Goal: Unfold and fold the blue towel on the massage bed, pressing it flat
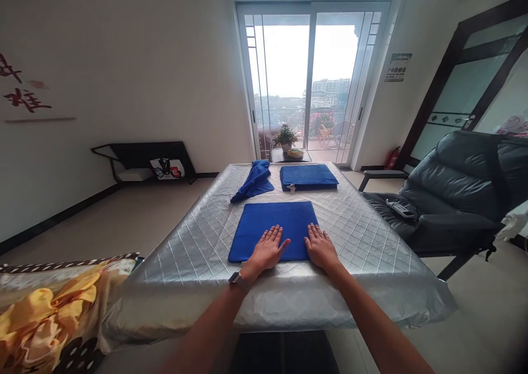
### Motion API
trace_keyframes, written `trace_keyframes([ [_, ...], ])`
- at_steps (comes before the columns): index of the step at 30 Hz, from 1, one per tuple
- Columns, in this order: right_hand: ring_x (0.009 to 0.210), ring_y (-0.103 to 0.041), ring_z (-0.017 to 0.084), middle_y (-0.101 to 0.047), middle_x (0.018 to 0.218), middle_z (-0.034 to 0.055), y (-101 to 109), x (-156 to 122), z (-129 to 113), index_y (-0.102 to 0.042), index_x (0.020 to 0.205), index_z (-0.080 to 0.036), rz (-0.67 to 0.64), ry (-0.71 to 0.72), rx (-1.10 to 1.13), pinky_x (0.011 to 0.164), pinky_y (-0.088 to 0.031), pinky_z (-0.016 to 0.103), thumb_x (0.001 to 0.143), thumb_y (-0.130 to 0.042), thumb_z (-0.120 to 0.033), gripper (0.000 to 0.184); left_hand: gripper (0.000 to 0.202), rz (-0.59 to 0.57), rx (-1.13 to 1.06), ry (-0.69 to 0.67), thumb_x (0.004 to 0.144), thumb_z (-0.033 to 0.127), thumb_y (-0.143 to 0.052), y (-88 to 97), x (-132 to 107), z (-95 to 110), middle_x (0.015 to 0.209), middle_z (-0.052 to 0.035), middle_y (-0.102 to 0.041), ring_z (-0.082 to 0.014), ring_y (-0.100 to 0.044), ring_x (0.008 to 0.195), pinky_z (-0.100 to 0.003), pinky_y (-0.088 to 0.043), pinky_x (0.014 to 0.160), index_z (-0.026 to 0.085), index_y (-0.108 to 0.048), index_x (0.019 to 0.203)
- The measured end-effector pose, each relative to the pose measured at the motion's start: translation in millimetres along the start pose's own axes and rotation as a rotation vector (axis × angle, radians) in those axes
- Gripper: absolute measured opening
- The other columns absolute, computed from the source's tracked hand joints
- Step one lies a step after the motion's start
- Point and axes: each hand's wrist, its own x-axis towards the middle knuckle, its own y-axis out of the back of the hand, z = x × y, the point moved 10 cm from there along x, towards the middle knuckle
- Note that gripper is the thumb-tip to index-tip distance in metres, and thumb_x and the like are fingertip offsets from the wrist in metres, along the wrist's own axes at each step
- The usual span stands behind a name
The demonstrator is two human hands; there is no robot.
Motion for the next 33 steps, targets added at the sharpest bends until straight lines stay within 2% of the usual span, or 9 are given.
trace_keyframes([
  [2,0.158,-0.016,0.022,-0.019,0.17,0.0089,-0.1,0.0,-0.1,-0.023,0.163,-0.007,-0.005,-0.004,0.006,0.128,-0.011,0.042,0.105,-0.019,-0.038,0.066,0.084,0.008,0.032,0.083,0.1,0.067,-0.005,4.5,-16.4,-39.5,0.17,-0.0084,-0.018,-0.0238,-0.014,0.159,-0.045,-0.013,0.13,0.015,-0.025,0.163],
  [4,0.158,-0.015,0.022,-0.018,0.171,0.0082,-0.3,-0.2,0.0,-0.023,0.163,-0.007,-0.01,-0.005,0.009,0.128,-0.011,0.042,0.105,-0.019,-0.038,0.066,0.086,0.02,0.065,0.157,0.1,0.067,-0.004,7.6,-32.4,-70.5,0.171,-0.0096,-0.016,-0.0247,-0.013,0.159,-0.046,-0.012,0.13,0.013,-0.024,0.163],
  [7,0.159,-0.014,0.022,-0.018,0.171,0.008,-0.1,-0.7,0.4,-0.022,0.163,-0.007,-0.017,-0.01,0.012,0.128,-0.01,0.042,0.105,-0.019,-0.038,0.066,0.089,0.033,0.101,0.212,0.1,0.068,-0.004,9.8,-48.5,-91.7,0.17,-0.0119,-0.015,-0.0257,-0.012,0.159,-0.046,-0.012,0.13,0.008,-0.022,0.162],
  [18,0.159,-0.013,0.021,-0.016,0.171,0.0068,-1.2,0.4,1.3,-0.02,0.163,-0.008,-0.023,-0.023,-0.01,0.129,-0.01,0.042,0.105,-0.019,-0.039,0.066,0.091,0.132,0.133,0.223,0.098,0.072,-0.013,16.5,-53.4,-85.4,0.169,-0.0129,-0.022,-0.027,-0.019,0.158,-0.047,-0.017,0.13,0.008,-0.024,0.162],
  [33,0.159,-0.011,0.022,-0.016,0.171,0.0079,1.1,-2.3,-0.2,-0.021,0.164,-0.01,-0.045,-0.032,-0.063,0.128,-0.009,0.044,0.105,-0.017,-0.041,0.067,0.092,0.104,0.103,0.231,0.098,0.073,-0.016,21.4,-55.2,-80.2,0.169,-0.014,-0.022,-0.0277,-0.018,0.158,-0.046,-0.015,0.13,0.007,-0.025,0.161],
])
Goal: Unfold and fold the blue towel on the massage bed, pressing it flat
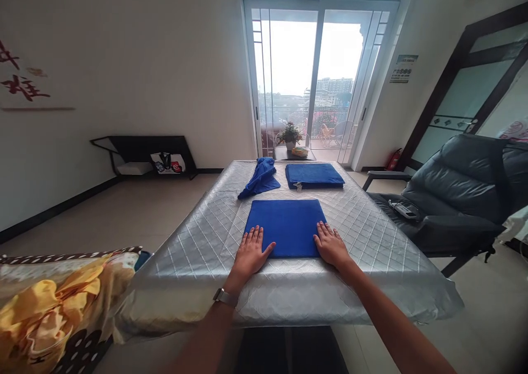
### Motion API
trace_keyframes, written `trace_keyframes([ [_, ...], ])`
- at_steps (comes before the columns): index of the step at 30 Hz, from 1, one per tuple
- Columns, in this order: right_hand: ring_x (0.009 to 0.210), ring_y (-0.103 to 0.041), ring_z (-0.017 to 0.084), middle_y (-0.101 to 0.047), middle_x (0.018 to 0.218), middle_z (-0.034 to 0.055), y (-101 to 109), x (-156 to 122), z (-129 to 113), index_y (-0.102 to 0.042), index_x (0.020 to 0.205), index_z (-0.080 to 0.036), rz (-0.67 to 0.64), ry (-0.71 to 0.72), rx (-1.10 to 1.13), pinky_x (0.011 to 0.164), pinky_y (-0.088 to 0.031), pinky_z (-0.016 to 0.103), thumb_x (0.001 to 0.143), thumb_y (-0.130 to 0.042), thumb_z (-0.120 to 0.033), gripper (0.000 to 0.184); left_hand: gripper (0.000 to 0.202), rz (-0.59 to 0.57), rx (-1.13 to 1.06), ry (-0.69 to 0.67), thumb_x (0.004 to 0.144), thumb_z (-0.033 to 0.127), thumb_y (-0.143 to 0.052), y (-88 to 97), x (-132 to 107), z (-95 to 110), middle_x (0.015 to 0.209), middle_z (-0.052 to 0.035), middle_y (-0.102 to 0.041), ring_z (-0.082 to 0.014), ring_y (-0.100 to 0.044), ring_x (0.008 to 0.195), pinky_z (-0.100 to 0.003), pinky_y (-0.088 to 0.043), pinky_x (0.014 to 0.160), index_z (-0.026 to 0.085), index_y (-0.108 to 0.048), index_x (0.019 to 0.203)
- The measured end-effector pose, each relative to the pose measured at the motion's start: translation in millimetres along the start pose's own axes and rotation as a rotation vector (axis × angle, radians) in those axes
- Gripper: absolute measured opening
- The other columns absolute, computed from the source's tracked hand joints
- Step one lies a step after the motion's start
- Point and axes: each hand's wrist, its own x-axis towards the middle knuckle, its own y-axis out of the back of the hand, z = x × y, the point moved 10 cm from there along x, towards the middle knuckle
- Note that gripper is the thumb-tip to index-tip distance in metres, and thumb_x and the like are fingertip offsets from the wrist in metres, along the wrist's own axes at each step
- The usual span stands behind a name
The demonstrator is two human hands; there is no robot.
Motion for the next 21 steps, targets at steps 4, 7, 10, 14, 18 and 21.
trace_keyframes([
  [4,0.159,-0.013,0.021,-0.017,0.171,0.0069,4.8,6.2,-0.6,-0.023,0.164,-0.011,-0.018,0.009,0.002,0.128,-0.012,0.043,0.105,-0.015,-0.041,0.067,0.093,0.002,-0.016,0.005,0.097,0.074,-0.016,1.9,-0.6,0.1,0.169,-0.0137,-0.022,-0.0276,-0.018,0.158,-0.047,-0.016,0.13,0.007,-0.025,0.161],
  [7,0.159,-0.014,0.021,-0.017,0.171,0.0068,11.4,21.3,-2.1,-0.021,0.164,-0.01,-0.014,0.007,0.006,0.128,-0.013,0.042,0.105,-0.014,-0.041,0.067,0.094,-0.008,-0.025,0.005,0.097,0.075,-0.015,2.4,-1.1,0.1,0.169,-0.0137,-0.02,-0.0273,-0.017,0.158,-0.046,-0.014,0.13,0.006,-0.024,0.161],
  [10,0.159,-0.013,0.021,-0.016,0.172,0.0075,14.0,39.3,-4.0,-0.021,0.163,-0.008,-0.002,0.0,0.015,0.128,-0.011,0.041,0.105,-0.016,-0.041,0.068,0.094,-0.009,-0.03,0.007,0.097,0.075,-0.016,2.8,-0.9,0.0,0.169,-0.0141,-0.02,-0.0275,-0.018,0.158,-0.045,-0.014,0.13,0.007,-0.024,0.161],
  [14,0.158,-0.015,0.022,-0.017,0.171,0.0093,6.2,52.7,-2.0,-0.022,0.163,-0.006,0.002,-0.021,0.034,0.128,-0.012,0.04,0.104,-0.016,-0.04,0.068,0.093,-0.013,-0.022,0.013,0.097,0.075,-0.016,0.6,-0.2,-0.1,0.169,-0.0139,-0.02,-0.0275,-0.019,0.158,-0.046,-0.015,0.13,0.007,-0.024,0.162],
  [18,0.159,-0.014,0.022,-0.016,0.172,0.0087,-1.0,54.1,1.2,-0.021,0.163,-0.007,0.012,-0.023,0.054,0.128,-0.011,0.041,0.104,-0.016,-0.04,0.068,0.093,-0.021,0.002,0.004,0.097,0.075,-0.015,-2.9,0.4,-2.4,0.169,-0.0133,-0.019,-0.027,-0.017,0.158,-0.046,-0.015,0.13,0.009,-0.024,0.162],
  [21,0.159,-0.013,0.021,-0.016,0.172,0.0085,-1.8,54.0,2.1,-0.02,0.163,-0.007,0.02,-0.018,0.068,0.128,-0.01,0.041,0.104,-0.016,-0.041,0.069,0.094,-0.063,0.021,0.004,0.097,0.075,-0.013,-7.0,3.5,-8.4,0.169,-0.014,-0.018,-0.0276,-0.017,0.158,-0.046,-0.016,0.129,0.008,-0.024,0.162],
])
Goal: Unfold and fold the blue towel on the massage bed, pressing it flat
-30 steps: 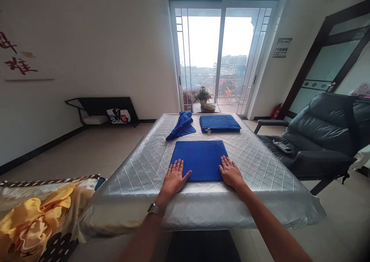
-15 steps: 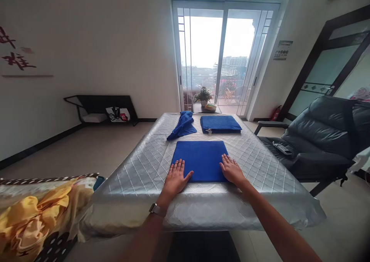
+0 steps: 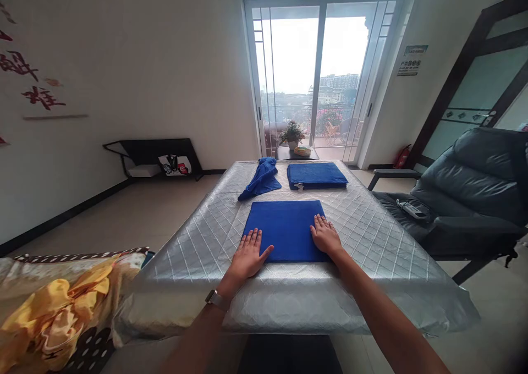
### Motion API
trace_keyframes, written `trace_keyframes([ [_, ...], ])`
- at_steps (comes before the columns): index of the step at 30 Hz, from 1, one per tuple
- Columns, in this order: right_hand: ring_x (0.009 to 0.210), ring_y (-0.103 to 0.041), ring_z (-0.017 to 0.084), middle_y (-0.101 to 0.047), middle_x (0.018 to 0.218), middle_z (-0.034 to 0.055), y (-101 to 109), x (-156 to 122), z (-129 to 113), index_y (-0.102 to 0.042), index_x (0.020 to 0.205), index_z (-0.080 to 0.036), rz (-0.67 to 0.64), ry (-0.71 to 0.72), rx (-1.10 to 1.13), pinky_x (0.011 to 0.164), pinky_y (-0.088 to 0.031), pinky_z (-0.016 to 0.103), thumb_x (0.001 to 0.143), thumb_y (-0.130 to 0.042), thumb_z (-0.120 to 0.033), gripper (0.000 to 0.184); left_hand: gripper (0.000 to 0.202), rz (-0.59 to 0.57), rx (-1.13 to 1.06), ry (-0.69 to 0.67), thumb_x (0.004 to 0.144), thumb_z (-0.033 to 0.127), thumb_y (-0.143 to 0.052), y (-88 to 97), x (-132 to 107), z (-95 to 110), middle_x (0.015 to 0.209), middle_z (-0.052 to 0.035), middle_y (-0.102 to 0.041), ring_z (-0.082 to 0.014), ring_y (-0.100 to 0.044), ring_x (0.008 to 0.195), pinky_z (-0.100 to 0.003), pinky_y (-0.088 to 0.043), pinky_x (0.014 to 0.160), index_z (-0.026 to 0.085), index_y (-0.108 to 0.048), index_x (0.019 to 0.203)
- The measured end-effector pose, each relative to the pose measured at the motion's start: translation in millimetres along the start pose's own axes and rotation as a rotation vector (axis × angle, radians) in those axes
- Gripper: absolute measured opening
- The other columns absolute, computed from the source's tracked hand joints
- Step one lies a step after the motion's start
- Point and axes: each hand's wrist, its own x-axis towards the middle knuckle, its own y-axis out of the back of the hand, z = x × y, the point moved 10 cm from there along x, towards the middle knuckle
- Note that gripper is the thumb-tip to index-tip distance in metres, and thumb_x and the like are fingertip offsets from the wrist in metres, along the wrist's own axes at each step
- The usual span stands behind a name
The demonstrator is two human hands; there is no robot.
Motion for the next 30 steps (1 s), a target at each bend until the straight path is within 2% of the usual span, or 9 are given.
trace_keyframes([
  [3,0.159,-0.014,0.022,-0.017,0.171,0.0088,0.3,0.7,-0.2,-0.021,0.163,-0.006,0.008,0.003,0.011,0.128,-0.01,0.041,0.104,-0.016,-0.041,0.069,0.098,-0.013,0.015,0.033,0.096,0.076,-0.011,1.9,9.1,0.8,0.169,-0.0178,-0.019,-0.0292,-0.019,0.157,-0.046,-0.017,0.128,0.004,-0.026,0.16],
  [5,0.158,-0.014,0.022,-0.018,0.171,0.0089,0.3,1.0,-0.3,-0.022,0.163,-0.007,0.014,0.005,0.016,0.128,-0.01,0.041,0.104,-0.016,-0.041,0.068,0.099,0.028,0.011,0.018,0.096,0.076,-0.008,8.8,19.2,20.3,0.168,-0.019,-0.02,-0.0295,-0.02,0.157,-0.046,-0.018,0.128,0.003,-0.028,0.16],
  [11,0.159,-0.013,0.022,-0.017,0.172,0.0094,-0.1,-1.3,0.3,-0.022,0.163,-0.009,0.02,0.027,0.008,0.128,-0.01,0.039,0.105,-0.018,-0.04,0.066,0.087,0.045,-0.093,-0.319,0.1,0.065,0.0,15.7,59.1,161.2,0.168,-0.012,-0.027,-0.0218,-0.022,0.157,-0.039,-0.016,0.129,0.01,-0.031,0.16],
  [14,0.159,-0.012,0.021,-0.017,0.172,0.0087,0.2,-2.3,-0.3,-0.022,0.164,-0.011,0.014,0.042,-0.002,0.127,-0.011,0.038,0.105,-0.02,-0.038,0.065,0.085,0.032,-0.114,-0.344,0.101,0.063,0.0,13.2,78.4,191.3,0.168,-0.0108,-0.028,-0.0209,-0.021,0.157,-0.039,-0.016,0.129,0.01,-0.031,0.16],
  [17,0.158,-0.015,0.022,-0.019,0.171,0.0096,2.1,-2.2,-0.3,-0.024,0.163,-0.007,0.023,0.032,0.0,0.128,-0.012,0.039,0.105,-0.017,-0.037,0.065,0.086,0.019,-0.103,-0.264,0.101,0.063,-0.002,6.9,89.7,169.0,0.168,-0.0127,-0.029,-0.0224,-0.022,0.157,-0.04,-0.017,0.129,0.008,-0.033,0.159],
  [22,0.158,-0.016,0.022,-0.019,0.171,0.0082,2.0,-0.8,-0.4,-0.024,0.163,-0.007,0.032,0.014,0.022,0.128,-0.011,0.04,0.104,-0.017,-0.04,0.067,0.088,0.011,-0.059,-0.089,0.099,0.067,-0.003,2.9,86.0,72.6,0.169,-0.0134,-0.025,-0.0248,-0.02,0.158,-0.045,-0.017,0.129,0.01,-0.029,0.161],
  [25,0.159,-0.014,0.021,-0.017,0.171,0.0078,0.5,0.0,0.2,-0.023,0.163,-0.007,0.03,0.012,0.024,0.128,-0.009,0.04,0.104,-0.017,-0.04,0.068,0.091,0.018,-0.038,0.008,0.099,0.069,-0.004,6.3,78.2,19.6,0.169,-0.0168,-0.022,-0.0274,-0.018,0.158,-0.047,-0.016,0.128,0.006,-0.026,0.161],
  [27,0.159,-0.013,0.021,-0.016,0.171,0.0077,-0.5,0.6,0.7,-0.022,0.163,-0.007,0.026,0.009,0.019,0.128,-0.009,0.04,0.104,-0.016,-0.04,0.068,0.091,0.028,-0.03,0.051,0.099,0.068,-0.004,7.9,73.8,-1.6,0.169,-0.0179,-0.021,-0.028,-0.017,0.158,-0.047,-0.016,0.128,0.005,-0.025,0.161],
  [30,0.159,-0.013,0.022,-0.016,0.172,0.0079,-1.9,1.4,1.0,-0.021,0.163,-0.007,0.013,0.003,0.007,0.128,-0.009,0.04,0.104,-0.016,-0.04,0.068,0.091,0.04,-0.026,0.079,0.098,0.069,-0.005,7.4,70.6,-12.1,0.169,-0.0172,-0.021,-0.0278,-0.018,0.158,-0.046,-0.016,0.128,0.007,-0.025,0.161],
])
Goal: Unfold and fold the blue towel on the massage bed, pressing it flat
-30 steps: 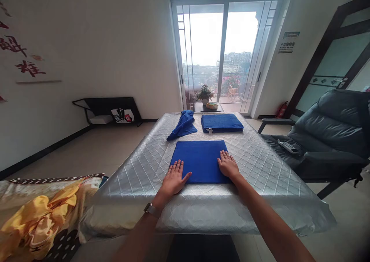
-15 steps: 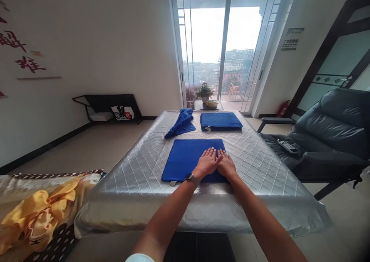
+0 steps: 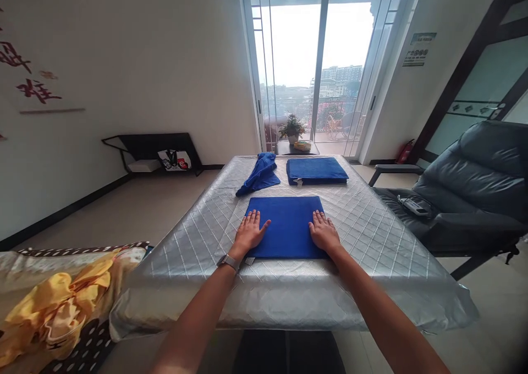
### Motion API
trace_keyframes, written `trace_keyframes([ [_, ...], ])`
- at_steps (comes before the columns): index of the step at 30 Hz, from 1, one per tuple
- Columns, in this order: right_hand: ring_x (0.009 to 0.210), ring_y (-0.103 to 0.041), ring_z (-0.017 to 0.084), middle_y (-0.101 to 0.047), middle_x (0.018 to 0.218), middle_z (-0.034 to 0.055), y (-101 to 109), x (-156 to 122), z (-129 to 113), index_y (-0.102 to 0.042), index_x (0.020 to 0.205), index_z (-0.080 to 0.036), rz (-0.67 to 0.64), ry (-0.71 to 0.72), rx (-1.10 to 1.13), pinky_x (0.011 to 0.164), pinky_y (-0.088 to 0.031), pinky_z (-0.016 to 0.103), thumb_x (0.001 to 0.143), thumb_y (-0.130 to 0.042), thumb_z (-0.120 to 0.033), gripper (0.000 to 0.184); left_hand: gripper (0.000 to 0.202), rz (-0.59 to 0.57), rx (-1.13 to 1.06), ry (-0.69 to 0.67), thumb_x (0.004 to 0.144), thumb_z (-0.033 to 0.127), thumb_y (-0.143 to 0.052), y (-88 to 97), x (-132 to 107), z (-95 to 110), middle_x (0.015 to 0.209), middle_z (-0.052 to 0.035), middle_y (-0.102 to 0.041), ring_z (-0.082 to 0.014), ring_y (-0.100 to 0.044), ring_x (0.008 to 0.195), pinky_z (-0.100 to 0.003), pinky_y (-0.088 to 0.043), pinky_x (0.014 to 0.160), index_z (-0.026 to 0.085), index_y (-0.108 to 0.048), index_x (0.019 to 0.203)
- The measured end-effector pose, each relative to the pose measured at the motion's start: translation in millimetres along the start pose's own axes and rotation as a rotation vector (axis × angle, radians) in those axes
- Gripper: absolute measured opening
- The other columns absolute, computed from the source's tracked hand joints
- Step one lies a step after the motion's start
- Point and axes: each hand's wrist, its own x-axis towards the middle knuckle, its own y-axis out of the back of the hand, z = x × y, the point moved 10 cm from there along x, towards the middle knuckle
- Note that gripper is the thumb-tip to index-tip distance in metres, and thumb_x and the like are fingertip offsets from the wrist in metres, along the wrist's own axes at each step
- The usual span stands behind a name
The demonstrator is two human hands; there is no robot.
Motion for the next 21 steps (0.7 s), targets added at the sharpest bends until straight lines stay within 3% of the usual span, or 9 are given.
trace_keyframes([
  [11,0.159,-0.014,0.023,-0.018,0.171,0.0091,3.2,11.3,1.8,-0.023,0.163,-0.009,-0.061,-0.005,-0.04,0.128,-0.009,0.044,0.104,-0.017,-0.042,0.068,0.096,0.029,-0.003,-0.007,0.096,0.073,-0.006,2.7,-1.7,4.6,0.168,-0.0185,-0.024,-0.0287,-0.02,0.158,-0.045,-0.015,0.128,0.005,-0.028,0.16],
  [21,0.159,-0.01,0.02,-0.015,0.172,0.0092,16.4,80.8,1.0,-0.02,0.164,-0.01,-0.041,-0.012,-0.012,0.127,-0.01,0.04,0.105,-0.013,-0.042,0.068,0.094,0.047,-0.001,-0.002,0.097,0.072,-0.005,3.1,-3.0,4.4,0.168,-0.017,-0.025,-0.0286,-0.022,0.157,-0.045,-0.016,0.128,0.006,-0.029,0.16],
])
